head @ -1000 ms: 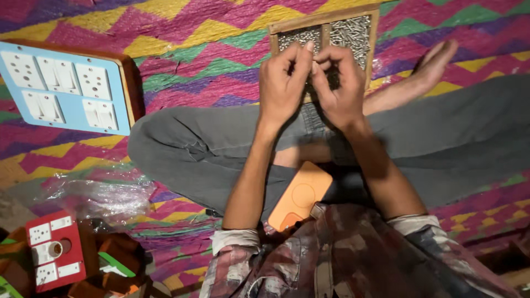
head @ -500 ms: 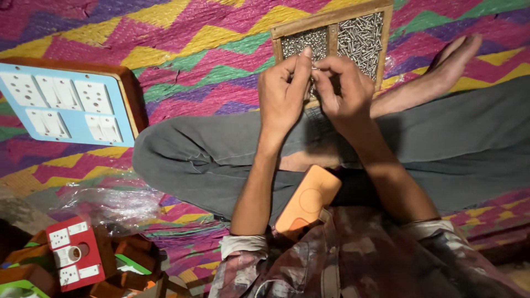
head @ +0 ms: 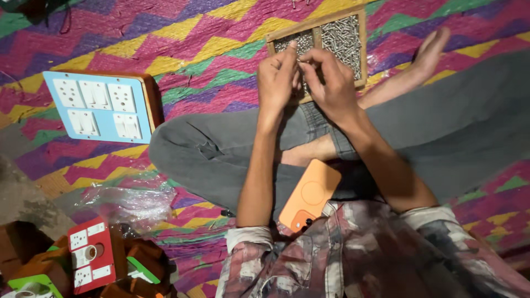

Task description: The person sits cross-legged on a floor mat and sorts small metal screws and pins by hand, picking them one at a time from a divided wooden box and placing them aside, with piles of white electrical switch and socket plates scattered around the work area.

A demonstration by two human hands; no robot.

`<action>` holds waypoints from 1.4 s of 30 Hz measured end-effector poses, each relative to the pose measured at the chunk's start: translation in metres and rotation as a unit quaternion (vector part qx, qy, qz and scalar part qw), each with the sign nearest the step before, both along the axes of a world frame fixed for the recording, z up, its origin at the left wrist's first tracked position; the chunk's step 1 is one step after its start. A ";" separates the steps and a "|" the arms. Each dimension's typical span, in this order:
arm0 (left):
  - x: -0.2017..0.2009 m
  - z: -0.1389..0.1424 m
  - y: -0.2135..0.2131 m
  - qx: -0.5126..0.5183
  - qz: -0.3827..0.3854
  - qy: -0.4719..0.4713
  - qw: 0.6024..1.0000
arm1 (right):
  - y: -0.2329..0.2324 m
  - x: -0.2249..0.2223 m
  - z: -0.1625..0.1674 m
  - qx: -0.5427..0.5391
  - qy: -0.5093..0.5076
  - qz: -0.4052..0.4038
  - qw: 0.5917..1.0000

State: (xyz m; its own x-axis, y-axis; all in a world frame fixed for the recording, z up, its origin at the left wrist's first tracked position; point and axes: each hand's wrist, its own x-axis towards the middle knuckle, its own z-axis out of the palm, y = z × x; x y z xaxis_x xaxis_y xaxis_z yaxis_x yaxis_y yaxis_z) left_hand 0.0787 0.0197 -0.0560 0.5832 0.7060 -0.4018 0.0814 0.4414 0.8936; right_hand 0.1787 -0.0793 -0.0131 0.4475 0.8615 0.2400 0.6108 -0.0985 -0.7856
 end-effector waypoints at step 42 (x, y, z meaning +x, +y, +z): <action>0.008 0.042 -0.018 0.260 -0.143 0.036 0.954 | -0.039 0.067 0.059 -0.125 -0.073 0.097 0.985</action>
State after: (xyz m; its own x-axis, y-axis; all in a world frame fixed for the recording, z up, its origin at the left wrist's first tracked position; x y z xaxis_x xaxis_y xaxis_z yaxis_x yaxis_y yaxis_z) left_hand 0.0870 0.0017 -0.0141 0.7657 0.6373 -0.0871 0.2017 -0.1094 0.9733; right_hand 0.2461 -0.1180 0.0461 0.2452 0.9677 0.0594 0.7424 -0.1480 -0.6534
